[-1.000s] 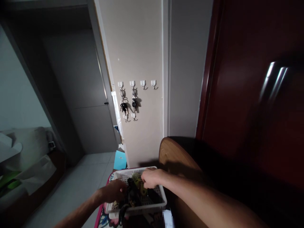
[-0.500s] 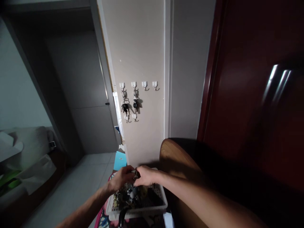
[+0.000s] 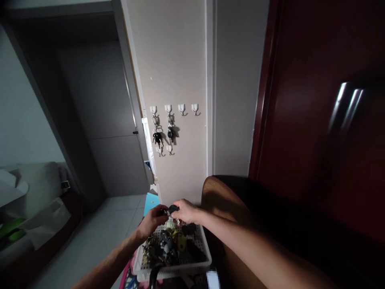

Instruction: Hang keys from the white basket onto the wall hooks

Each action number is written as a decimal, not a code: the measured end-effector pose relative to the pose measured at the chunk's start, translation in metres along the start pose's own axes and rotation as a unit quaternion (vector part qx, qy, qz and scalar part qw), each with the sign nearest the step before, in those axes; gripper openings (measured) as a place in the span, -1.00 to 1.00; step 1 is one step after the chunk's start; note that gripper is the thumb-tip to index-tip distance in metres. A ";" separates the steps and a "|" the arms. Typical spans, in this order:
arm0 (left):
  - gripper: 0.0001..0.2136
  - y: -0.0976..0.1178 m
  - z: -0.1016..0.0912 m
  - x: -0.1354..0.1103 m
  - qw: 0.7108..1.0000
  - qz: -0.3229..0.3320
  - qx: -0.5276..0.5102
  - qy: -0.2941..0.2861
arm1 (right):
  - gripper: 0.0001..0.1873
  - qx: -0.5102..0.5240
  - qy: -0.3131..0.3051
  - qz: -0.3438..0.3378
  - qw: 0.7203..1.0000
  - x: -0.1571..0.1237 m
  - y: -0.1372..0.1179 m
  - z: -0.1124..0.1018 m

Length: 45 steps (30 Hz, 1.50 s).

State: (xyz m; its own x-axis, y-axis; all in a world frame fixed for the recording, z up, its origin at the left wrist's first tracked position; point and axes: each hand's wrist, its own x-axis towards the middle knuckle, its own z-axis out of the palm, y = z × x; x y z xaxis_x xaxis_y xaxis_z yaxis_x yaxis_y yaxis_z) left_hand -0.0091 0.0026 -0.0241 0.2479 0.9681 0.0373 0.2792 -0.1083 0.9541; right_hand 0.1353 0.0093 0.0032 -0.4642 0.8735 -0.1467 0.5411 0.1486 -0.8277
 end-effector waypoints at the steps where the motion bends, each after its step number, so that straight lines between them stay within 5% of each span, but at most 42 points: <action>1: -0.77 0.001 0.001 -0.001 1.000 0.011 0.030 -0.001 | -0.85 0.024 -0.002 0.003 1.000 0.000 -0.001 0.000; 14: -0.72 0.006 0.012 -0.002 0.992 0.075 0.094 0.041 | -0.86 0.110 -0.057 0.043 0.991 -0.001 -0.002 -0.008; 22: -0.79 0.015 0.005 -0.001 0.981 0.065 0.171 0.065 | -0.84 0.123 0.017 0.020 0.992 -0.001 -0.010 -0.012; 27: -0.81 0.019 0.003 0.002 0.974 0.072 0.189 0.098 | -0.85 0.157 -0.001 0.031 0.987 -0.005 -0.016 -0.020; 32: -0.86 0.032 0.000 0.004 0.985 0.073 0.110 0.112 | -0.85 0.128 -0.020 0.030 0.991 -0.007 -0.014 -0.028; 39: -0.93 0.051 0.001 0.011 0.987 0.010 -0.149 0.067 | -0.83 0.145 -0.022 -0.003 0.989 -0.013 -0.017 -0.036; 45: -0.94 0.057 -0.001 0.014 0.980 -0.017 -0.193 0.047 | -0.80 0.151 -0.037 -0.006 0.988 -0.016 -0.019 -0.039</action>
State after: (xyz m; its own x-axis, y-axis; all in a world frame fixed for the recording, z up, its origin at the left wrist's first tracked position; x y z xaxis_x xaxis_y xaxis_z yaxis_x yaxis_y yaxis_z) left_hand 0.0095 0.0097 0.0313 0.1527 0.9882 0.0142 -0.0895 -0.0004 0.9960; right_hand 0.1598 0.0107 0.0418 -0.5249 0.8349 -0.1657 0.3065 0.0038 -0.9519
